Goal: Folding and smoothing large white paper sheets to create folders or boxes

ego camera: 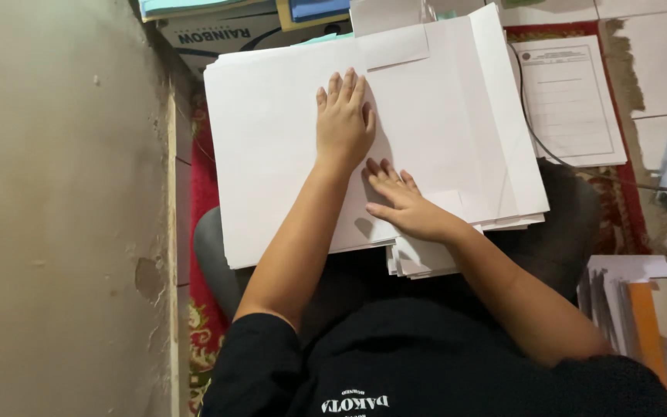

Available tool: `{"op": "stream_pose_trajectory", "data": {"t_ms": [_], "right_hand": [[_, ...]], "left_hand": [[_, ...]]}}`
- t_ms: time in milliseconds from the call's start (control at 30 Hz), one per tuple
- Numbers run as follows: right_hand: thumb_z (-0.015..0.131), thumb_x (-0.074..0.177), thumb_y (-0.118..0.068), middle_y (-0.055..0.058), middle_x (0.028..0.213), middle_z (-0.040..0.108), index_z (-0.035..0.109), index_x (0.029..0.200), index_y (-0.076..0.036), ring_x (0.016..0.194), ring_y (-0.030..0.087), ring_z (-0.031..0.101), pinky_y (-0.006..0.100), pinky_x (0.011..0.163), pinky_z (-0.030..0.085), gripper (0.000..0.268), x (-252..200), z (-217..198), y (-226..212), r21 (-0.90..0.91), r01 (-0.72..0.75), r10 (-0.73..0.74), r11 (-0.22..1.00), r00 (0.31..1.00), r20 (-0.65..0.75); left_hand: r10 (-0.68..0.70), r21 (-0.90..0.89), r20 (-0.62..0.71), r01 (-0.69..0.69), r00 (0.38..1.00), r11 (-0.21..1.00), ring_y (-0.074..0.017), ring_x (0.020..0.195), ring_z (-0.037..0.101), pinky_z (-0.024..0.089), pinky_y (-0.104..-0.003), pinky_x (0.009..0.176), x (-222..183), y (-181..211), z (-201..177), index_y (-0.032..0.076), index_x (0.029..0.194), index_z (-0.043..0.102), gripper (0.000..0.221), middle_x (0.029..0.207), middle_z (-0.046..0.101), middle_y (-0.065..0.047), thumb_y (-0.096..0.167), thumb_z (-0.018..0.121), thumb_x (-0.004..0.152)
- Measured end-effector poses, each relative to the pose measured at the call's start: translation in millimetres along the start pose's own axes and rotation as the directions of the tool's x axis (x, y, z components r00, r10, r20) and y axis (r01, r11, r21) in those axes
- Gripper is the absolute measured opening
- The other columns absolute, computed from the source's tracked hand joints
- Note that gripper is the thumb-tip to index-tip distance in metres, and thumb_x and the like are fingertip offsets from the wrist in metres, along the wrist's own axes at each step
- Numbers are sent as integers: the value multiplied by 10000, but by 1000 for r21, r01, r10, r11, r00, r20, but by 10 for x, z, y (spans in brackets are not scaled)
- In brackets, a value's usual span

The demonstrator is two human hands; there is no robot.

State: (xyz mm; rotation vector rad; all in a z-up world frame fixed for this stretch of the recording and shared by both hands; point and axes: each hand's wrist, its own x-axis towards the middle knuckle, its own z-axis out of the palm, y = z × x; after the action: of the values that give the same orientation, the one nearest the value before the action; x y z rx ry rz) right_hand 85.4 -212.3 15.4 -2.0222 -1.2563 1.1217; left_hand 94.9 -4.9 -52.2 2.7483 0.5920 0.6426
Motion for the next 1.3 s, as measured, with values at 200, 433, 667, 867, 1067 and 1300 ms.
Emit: {"op": "stream_pose_trajectory", "data": {"t_ms": [200,433,667,867,1067,1300], "right_hand": [[317,1025,-538,178,1724,-95,-83,1629,-37,1595,299,-53,453,1266,-10,881,119,-18,153,-474,-171,45,864,963,-265],[335,1016,-592,138,1720,-159,25,1665,-104,1572,335,-192,583,1224,-142,869,108,-212,480,-186,-394,243,900,808,-537],[284,1028,-591,168,1701,-75,23,1646,-60,1556,317,-97,538,1234,-68,855,-295,-361,591,-355,-440,183,825,802,-569],[269,1049,-514,180,1728,-35,7,1635,-5,1599,292,-46,454,1283,-13,819,92,-892,962,-481,-368,111,796,869,-482],[253,1089,-437,164,1732,-34,13,1645,-6,1603,277,-40,405,1296,-26,743,874,-1723,894,-447,-395,129,802,846,-517],[257,1092,-359,158,1736,-1,42,1650,-5,1608,272,4,417,1300,0,696,972,-1918,1038,-520,-280,-9,807,875,-485]], "left_hand": [[-25,-41,44,26,999,999,-380,1519,320,223,-586,1243,6,44,-125,111,1522,469,592,1617,415,-131,281,536,959],[-39,-81,50,43,998,996,-373,1519,314,217,-580,1246,27,81,-203,92,1513,474,591,1606,430,-129,259,549,951],[-10,-47,47,12,999,999,-386,1505,327,231,-586,1230,-27,66,-181,90,1512,476,599,1604,428,-139,313,548,960],[-5,-22,60,7,998,1000,-374,1537,282,215,-596,1241,-36,95,-226,103,1531,475,665,1634,373,-145,425,548,954],[-19,-38,71,22,997,999,-359,1547,263,199,-583,1252,-21,137,-283,111,1528,483,673,1640,364,-141,436,539,941],[-164,115,160,146,973,983,-353,1578,153,114,-616,1253,149,184,-170,167,1623,320,713,1704,216,-103,487,440,997]]}}
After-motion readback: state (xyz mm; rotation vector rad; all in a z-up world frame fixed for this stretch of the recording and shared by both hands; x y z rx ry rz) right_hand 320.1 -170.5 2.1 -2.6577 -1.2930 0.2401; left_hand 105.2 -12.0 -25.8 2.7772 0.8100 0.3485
